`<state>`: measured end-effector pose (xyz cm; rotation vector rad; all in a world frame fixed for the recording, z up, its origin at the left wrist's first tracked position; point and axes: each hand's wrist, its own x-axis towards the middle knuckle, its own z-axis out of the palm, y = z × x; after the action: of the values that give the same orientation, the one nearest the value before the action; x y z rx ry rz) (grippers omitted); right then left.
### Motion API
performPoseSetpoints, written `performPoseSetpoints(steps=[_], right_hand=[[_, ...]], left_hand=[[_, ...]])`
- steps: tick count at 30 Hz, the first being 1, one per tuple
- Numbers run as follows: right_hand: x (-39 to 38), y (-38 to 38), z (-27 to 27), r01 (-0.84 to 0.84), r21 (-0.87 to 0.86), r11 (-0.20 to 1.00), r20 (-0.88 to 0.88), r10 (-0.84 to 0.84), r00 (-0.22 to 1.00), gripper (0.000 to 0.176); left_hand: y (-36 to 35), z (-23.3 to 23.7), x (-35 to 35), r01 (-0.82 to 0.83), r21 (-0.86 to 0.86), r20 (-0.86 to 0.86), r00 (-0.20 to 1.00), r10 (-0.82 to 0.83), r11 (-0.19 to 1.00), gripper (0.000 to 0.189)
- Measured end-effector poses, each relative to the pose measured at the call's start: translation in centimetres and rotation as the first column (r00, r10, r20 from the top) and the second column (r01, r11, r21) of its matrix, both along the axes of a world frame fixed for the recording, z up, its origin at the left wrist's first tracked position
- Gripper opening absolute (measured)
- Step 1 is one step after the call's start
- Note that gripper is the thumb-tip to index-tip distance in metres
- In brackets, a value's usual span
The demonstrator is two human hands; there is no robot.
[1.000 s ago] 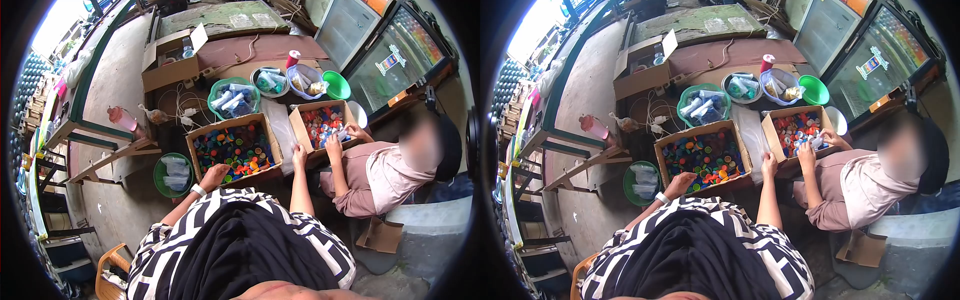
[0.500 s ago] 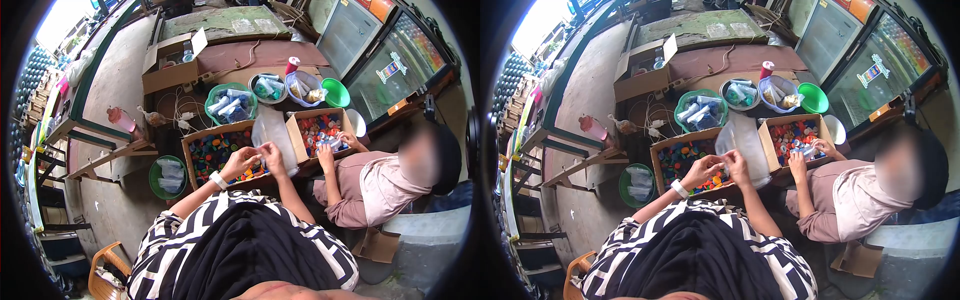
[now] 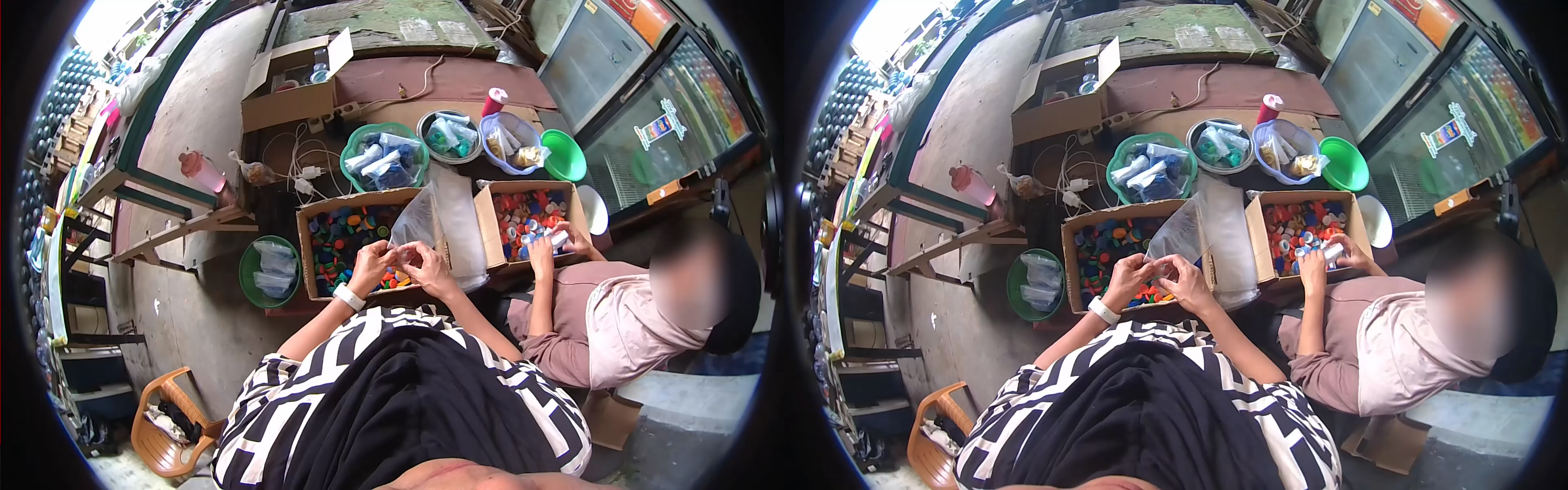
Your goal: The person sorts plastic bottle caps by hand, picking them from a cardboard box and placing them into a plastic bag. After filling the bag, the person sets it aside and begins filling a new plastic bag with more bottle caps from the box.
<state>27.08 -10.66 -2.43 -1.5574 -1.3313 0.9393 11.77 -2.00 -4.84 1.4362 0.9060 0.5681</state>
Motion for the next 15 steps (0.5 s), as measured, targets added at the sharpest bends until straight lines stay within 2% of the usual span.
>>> performPoseSetpoints(steps=[1, 2, 4, 9, 11, 13, 15], right_hand=[[0.0, 0.1, 0.1, -0.005, 0.065, 0.998, 0.070, 0.000, 0.998, 0.025], [0.1, 0.1, -0.3, -0.012, 0.063, 0.998, 0.069, 0.007, 0.998, 0.025], [0.1, 0.2, -1.0, 0.027, 0.122, 0.992, 0.178, -0.049, 0.983, 0.019], [0.3, -0.3, 0.1, -0.015, 0.047, 0.999, 0.091, 0.011, 0.996, 0.018], [0.3, -0.5, -0.1, -0.035, 0.018, 0.999, 0.048, 0.034, 0.998, 0.018], [0.3, -0.6, -0.6, -0.024, 0.121, 0.992, 0.019, 0.022, 1.000, 0.018], [0.4, -0.6, -0.1, -0.023, 0.080, 0.997, -0.019, 0.025, 1.000, 0.018]], left_hand=[[-0.1, -0.3, -0.1, -0.029, 0.033, -0.020, 0.999, 0.029, 0.999, 0.024], [-0.3, -0.6, -0.1, -0.056, 0.067, -0.039, 0.998, 0.058, 0.996, 0.028], [-1.0, -0.1, 0.0, -0.093, 0.059, -0.016, 0.995, 0.094, 0.994, 0.029], [-1.7, -0.7, -0.1, -0.146, 0.040, -0.030, 0.989, 0.148, 0.988, 0.032], [-2.0, -1.9, 0.1, -0.149, 0.094, 0.065, 0.988, 0.143, 0.984, 0.032], [-2.2, -0.6, 0.0, -0.135, 0.129, 0.030, 0.991, 0.132, 0.983, 0.032], [-2.3, 0.8, -0.2, -0.116, 0.163, -0.006, 0.993, 0.119, 0.980, 0.031]])
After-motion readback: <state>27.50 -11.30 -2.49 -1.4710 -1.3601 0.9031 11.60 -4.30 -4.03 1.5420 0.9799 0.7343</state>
